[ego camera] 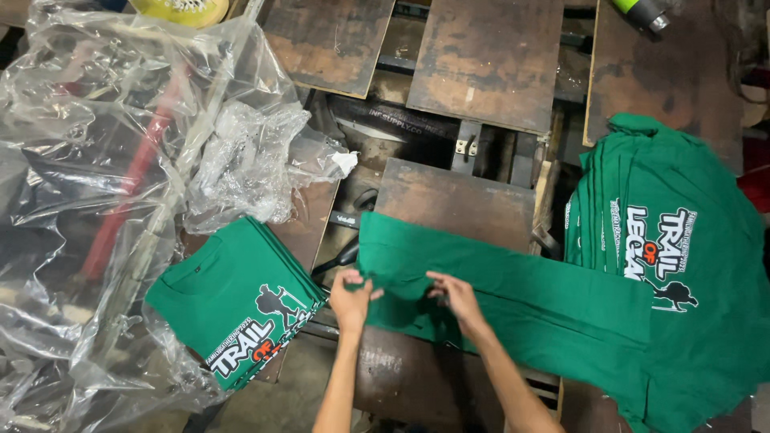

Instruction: The person folds green t-shirts by hand on a workbench, placing them onto a stack one at a time.

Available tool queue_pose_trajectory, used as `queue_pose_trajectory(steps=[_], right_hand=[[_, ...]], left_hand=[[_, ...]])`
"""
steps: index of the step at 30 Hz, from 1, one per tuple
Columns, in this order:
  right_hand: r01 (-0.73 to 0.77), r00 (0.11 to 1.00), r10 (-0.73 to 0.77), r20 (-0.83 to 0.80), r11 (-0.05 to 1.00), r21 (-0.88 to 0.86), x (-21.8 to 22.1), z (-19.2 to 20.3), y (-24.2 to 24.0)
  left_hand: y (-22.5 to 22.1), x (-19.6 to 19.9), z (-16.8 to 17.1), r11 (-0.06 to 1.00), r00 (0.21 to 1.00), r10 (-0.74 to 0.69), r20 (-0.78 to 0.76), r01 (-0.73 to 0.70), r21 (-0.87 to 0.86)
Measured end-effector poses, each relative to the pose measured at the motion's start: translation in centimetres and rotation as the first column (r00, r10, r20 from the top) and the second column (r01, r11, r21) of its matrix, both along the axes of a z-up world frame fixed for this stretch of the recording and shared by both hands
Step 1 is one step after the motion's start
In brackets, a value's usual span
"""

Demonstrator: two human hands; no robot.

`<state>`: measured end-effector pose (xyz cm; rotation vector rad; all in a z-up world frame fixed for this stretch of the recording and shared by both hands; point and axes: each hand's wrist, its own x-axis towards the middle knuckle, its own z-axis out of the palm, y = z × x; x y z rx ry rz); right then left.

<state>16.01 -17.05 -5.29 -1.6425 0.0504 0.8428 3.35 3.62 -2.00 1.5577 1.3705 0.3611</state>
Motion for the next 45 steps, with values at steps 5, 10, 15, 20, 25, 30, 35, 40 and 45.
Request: queue_pose_trajectory(steps=[5,10,15,20,25,30,35,40,45], right_hand=[[-0.019,0.994,0.025,-0.107,0.998,0.052,5.3,2.5,2.9],[-0.066,0.998,0.066,0.013,0.997,-0.035,6.1,4.1,3.3],[-0.089,0.923,0.239,0.303,0.896,-0.435,5.2,-2.3,0.1],[-0.024,0.928,0.193,0.32,0.886,-0.464,2.8,-3.7,0.7],[-0.01,0.95,0.147,0.275,0.896,-0.444,1.4,-3.7,2.0],[-0.016,0.979,0.092,0.184,0.925,-0.379,0.3,-2.9,2.4],[0.023,0.997,-0.004,0.073,0.965,-0.262,-0.7,-1.3,3.1],[0.067,0.995,-0.048,0.086,0.969,-0.237,-0.4,-0.9,2.9],[0.057,0.991,-0.03,0.134,0.978,-0.202,-0.8,-0.9,2.0]], left_hand=[[2.6,6.0,1.6,0.994,0.997,0.068,0.049,-0.071,0.083],[3.4,6.5,2.7,0.992,0.997,0.043,0.065,-0.05,0.113],[4.4,2.6,-6.2,0.972,0.987,-0.067,-0.145,0.097,0.212],[3.2,1.0,-7.4,0.955,0.976,-0.139,-0.17,0.177,0.24],[2.4,1.1,-4.5,0.95,0.984,-0.13,-0.125,0.16,0.267],[1.8,0.7,-2.0,0.946,0.994,-0.112,-0.019,0.112,0.304],[2.0,-0.1,-4.5,0.951,0.984,-0.174,-0.048,0.181,0.25],[2.9,0.4,-5.2,0.96,0.981,-0.188,-0.042,0.193,0.205],[3.8,-0.6,-6.1,0.958,0.978,-0.207,-0.013,0.205,0.201]])
